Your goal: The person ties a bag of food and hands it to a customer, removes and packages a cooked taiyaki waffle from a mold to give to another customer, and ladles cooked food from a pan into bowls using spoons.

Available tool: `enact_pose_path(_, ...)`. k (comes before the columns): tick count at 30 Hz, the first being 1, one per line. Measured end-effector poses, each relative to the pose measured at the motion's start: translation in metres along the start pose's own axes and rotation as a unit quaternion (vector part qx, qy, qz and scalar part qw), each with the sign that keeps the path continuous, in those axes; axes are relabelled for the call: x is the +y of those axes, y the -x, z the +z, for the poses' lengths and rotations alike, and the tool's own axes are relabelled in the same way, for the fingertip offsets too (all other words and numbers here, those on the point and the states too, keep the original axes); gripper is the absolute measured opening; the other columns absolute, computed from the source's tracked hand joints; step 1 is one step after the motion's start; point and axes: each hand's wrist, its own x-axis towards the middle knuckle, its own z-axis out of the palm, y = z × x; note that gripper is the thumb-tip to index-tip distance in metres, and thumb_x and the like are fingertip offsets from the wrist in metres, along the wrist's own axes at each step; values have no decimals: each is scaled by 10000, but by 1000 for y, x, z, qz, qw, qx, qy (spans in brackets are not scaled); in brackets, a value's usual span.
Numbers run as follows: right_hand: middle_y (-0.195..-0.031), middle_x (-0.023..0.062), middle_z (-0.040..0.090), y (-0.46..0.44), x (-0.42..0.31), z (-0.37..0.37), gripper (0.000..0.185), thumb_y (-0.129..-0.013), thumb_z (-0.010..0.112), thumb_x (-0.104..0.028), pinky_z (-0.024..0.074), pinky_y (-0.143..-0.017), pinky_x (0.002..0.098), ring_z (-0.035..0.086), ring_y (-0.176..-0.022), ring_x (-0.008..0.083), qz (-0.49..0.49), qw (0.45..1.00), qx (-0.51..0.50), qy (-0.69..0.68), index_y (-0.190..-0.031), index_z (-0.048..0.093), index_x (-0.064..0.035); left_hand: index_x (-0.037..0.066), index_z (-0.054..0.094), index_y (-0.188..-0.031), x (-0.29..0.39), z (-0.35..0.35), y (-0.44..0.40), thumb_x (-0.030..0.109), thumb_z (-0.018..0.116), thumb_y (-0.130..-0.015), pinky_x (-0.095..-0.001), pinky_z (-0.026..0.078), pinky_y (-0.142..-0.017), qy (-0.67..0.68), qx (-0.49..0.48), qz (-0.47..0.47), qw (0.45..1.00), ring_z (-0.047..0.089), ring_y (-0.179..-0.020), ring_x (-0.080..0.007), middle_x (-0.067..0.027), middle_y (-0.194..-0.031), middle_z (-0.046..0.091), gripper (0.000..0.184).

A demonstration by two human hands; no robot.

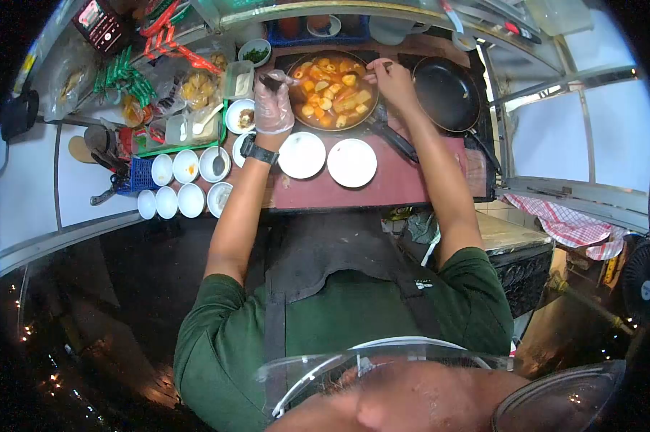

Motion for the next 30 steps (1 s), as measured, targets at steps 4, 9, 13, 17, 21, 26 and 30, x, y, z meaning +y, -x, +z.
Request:
enact_pose_path(4, -900, 189, 698, -6, 19, 2, 334, -1021, 475, -211, 581, -708, 311, 730, -814, 247, 104, 969, 11, -226, -970, 640, 75, 42, 421, -1123, 4, 7, -3, -31, 439, -999, -362, 536, -899, 38, 9, -18, 999, 605, -948, -190, -80, -1061, 500, 145)
enact_pose_path(9, -974, 178, 665, 10, 13, -28, 329, -1050, 441, -215, 579, -740, 319, 711, -842, 254, 105, 944, 27, -312, -1027, 610, 68, 38, 424, -1160, 9, -8, -4, -7, 429, -1016, -368, 522, -884, 40, 7, 36, 999, 611, -957, -191, -79, -1038, 549, 152)
enact_pose_path(13, -988, 164, 649, 55, -21, -47, 270, -1044, 455, -190, 579, -728, 314, 701, -853, 251, 93, 911, -20, -401, -1021, 585, 46, 47, 423, -1176, 4, -19, 3, 6, 445, -1017, -354, 523, -880, 27, -18, 1, 999, 626, -940, -205, -77, -1021, 557, 165)
enact_pose_path(17, -869, 150, 694, 116, -42, -50, 289, -1030, 460, -200, 569, -647, 314, 708, -797, 202, 139, 945, -61, -289, -990, 622, 36, 96, 409, -1177, 11, -31, 11, 8, 429, -1015, -363, 520, -842, -3, -38, -39, 999, 631, -1007, -225, -71, -1079, 536, 185)
enact_pose_path(21, -874, 150, 701, 170, -60, -36, 190, -947, 560, -151, 555, -677, 351, 701, -797, 256, -91, 979, -136, 117, -906, 662, 5, 110, 419, -1219, 24, -37, 10, -32, 406, -1006, -463, 505, -972, 52, -16, 16, 998, 598, -1036, -233, -77, -1099, 532, 256)
enact_pose_path(26, -916, 152, 699, 183, -80, -43, 150, -904, 610, -125, 563, -724, 365, 699, -801, 283, -184, 965, -91, 164, -915, 682, 6, 106, 427, -1195, 33, -44, 14, 8, 423, -1026, -481, 466, -1029, 40, -9, -32, 999, 600, -1024, -230, -77, -1082, 556, 196)
enact_pose_path(30, -854, 122, 728, 136, -105, -36, 197, -935, 579, -136, 568, -705, 328, 725, -748, 186, -70, 993, 3, 98, -934, 686, 29, 57, 437, -1167, 33, -33, 12, -30, 434, -1006, -374, 517, -914, 78, -23, -13, 997, 644, -1003, -213, -77, -1036, 557, 183)
